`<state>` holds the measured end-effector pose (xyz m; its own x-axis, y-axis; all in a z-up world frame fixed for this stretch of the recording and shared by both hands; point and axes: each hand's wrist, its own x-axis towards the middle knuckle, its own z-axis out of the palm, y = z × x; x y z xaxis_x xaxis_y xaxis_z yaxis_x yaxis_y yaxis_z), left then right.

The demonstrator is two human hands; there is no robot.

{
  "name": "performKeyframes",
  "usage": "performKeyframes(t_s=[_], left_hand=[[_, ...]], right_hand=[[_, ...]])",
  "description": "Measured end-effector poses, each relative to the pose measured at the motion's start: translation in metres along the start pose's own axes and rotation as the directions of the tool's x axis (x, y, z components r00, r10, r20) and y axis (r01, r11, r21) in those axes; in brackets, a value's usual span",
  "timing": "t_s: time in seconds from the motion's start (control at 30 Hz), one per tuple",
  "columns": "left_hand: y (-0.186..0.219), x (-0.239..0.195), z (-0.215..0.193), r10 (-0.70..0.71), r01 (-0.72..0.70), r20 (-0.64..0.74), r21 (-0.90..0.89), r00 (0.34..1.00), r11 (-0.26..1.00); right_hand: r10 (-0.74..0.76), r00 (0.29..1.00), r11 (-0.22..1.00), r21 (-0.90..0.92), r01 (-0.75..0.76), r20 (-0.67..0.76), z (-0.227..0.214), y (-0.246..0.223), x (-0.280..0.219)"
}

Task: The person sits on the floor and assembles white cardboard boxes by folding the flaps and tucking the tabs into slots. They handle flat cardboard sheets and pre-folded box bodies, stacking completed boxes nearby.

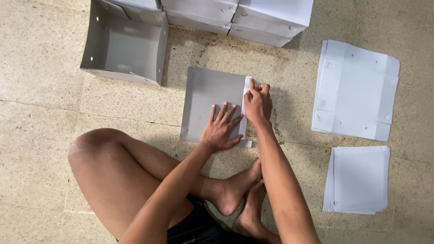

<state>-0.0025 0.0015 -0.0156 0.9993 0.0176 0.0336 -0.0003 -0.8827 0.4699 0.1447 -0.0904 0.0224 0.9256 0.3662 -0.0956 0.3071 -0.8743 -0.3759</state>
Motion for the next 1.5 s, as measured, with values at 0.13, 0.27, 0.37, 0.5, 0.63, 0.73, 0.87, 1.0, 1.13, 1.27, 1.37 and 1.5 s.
performKeyframes(t_s=[0.13, 0.27, 0.37, 0.5, 0.63, 0.73, 0.87, 1.0, 1.13, 1.27, 1.37, 1.5], left_hand=[[0.0, 0.002, 0.0, 0.008, -0.008, 0.001, -0.004, 1.0, 1.0], [0.001, -0.003, -0.003, -0.016, 0.016, 0.002, 0.012, 1.0, 1.0], [0.004, -0.001, -0.003, -0.002, 0.002, 0.005, 0.017, 1.0, 1.0], [0.001, -0.003, 0.0, -0.012, 0.012, 0.01, 0.008, 1.0, 1.0], [-0.001, -0.004, 0.001, -0.022, 0.022, -0.004, 0.009, 1.0, 1.0], [-0.003, -0.002, 0.002, -0.023, 0.023, 0.001, 0.025, 1.0, 0.999], [-0.002, -0.004, 0.008, -0.01, 0.01, -0.029, -0.003, 1.0, 1.0], [-0.004, -0.003, 0.01, 0.002, -0.003, -0.059, -0.015, 0.998, 1.0], [-0.003, -0.003, 0.007, 0.016, -0.017, -0.089, -0.006, 0.996, 1.0], [0.0, -0.002, 0.004, -0.012, 0.012, -0.006, -0.01, 1.0, 1.0], [0.0, -0.001, 0.003, -0.014, 0.014, -0.008, -0.002, 1.0, 1.0], [0.0, -0.002, 0.002, -0.02, 0.02, -0.001, 0.011, 1.0, 1.0]], right_hand=[[0.006, 1.0, 0.993, -0.116, -0.003, 0.031, 0.011, 0.004, 0.004], [0.05, 0.99, 0.982, -0.19, -0.023, 0.135, 0.037, 0.037, 0.026], [0.093, 0.98, 0.974, -0.218, -0.053, 0.177, 0.023, 0.041, 0.024], [0.085, 0.971, 0.969, -0.246, -0.029, 0.223, 0.001, 0.014, 0.011], [0.038, 0.951, 0.962, -0.269, 0.048, 0.305, -0.014, 0.012, 0.003], [-0.124, 0.909, 0.976, -0.118, 0.185, 0.398, -0.039, 0.013, -0.029], [-0.226, 0.885, 0.957, 0.261, 0.125, 0.406, -0.034, 0.074, -0.075], [-0.168, 0.925, 0.922, 0.386, 0.026, 0.34, -0.03, 0.084, -0.113], [-0.199, 0.957, 0.896, 0.434, 0.092, 0.209, -0.01, 0.104, -0.112], [-0.165, 0.952, 0.902, 0.43, 0.04, 0.258, -0.01, 0.106, -0.111], [-0.121, 0.954, 0.9, 0.435, -0.011, 0.273, -0.013, 0.095, -0.11], [-0.051, 0.949, 0.918, 0.388, -0.078, 0.312, -0.018, 0.076, -0.108]])
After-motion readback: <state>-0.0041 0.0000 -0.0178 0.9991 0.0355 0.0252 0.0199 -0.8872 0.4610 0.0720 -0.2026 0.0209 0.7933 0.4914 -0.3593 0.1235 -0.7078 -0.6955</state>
